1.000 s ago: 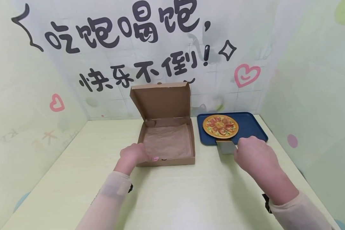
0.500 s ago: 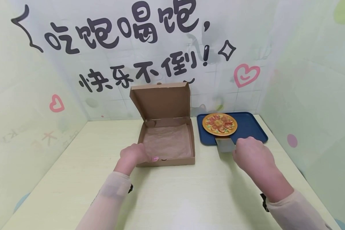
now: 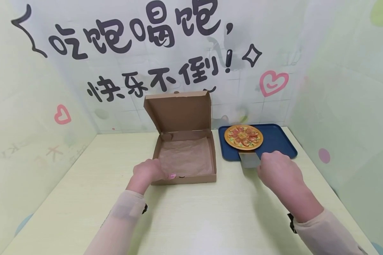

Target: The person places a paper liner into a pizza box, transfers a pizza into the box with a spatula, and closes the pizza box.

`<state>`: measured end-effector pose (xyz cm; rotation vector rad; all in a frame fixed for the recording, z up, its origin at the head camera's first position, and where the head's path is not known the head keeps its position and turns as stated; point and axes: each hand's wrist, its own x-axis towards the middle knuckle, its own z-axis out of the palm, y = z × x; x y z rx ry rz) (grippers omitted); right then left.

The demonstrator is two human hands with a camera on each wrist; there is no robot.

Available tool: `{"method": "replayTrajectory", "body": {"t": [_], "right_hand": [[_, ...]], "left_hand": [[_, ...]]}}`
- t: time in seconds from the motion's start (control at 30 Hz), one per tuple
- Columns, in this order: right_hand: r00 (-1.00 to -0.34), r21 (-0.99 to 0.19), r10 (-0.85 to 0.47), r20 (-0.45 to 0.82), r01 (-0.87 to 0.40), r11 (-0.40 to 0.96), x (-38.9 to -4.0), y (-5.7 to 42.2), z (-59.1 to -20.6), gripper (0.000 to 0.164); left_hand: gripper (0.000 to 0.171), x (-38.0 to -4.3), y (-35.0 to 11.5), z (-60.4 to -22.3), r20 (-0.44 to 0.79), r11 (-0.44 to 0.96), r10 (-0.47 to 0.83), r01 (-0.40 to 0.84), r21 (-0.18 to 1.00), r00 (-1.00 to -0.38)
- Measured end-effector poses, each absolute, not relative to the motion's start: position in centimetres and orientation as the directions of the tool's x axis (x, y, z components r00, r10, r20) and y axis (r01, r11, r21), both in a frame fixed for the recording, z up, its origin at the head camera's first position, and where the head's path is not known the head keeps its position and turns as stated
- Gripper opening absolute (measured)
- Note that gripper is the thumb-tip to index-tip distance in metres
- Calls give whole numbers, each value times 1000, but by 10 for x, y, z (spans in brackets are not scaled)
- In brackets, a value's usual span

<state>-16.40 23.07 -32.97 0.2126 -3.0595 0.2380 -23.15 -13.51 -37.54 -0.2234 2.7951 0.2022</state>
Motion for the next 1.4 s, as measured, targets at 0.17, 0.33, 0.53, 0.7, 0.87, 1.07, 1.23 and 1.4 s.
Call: {"method": "replayTrajectory", "body": {"t": [0.17,0.33,0.53,0.7,0.87,1.07,1.23,1.4], "right_hand": [[-989,-153,-133,68,-142,978,-164,229,-330,45],[-991,-150,-129,33,-133,980,-160,227,-325,44],[-992,-144,-125,18,-126,982,-157,223,-318,43],[-994,-162,-106,-12,-102,982,-169,217,-323,39],[-997,-176,-66,-48,-57,983,-181,216,-331,37],[-996,-190,-40,-83,-24,981,-193,219,-335,39],[-996,-185,-38,-85,-22,982,-200,220,-341,41],[-997,-194,-52,-55,-41,980,-209,223,-352,42]], "left_hand": [[98,-233,-135,-376,-333,978,-132,-178,112,-934],[98,-232,-136,-378,-335,977,-124,-174,122,-934],[98,-232,-137,-376,-330,978,-120,-168,124,-936],[96,-232,-138,-375,-326,977,-123,-171,124,-937],[95,-232,-136,-377,-327,978,-117,-166,128,-938],[98,-232,-136,-377,-338,975,-132,-183,123,-932],[95,-230,-136,-375,-332,974,-131,-183,130,-934],[93,-228,-137,-374,-314,977,-118,-167,134,-942]]}}
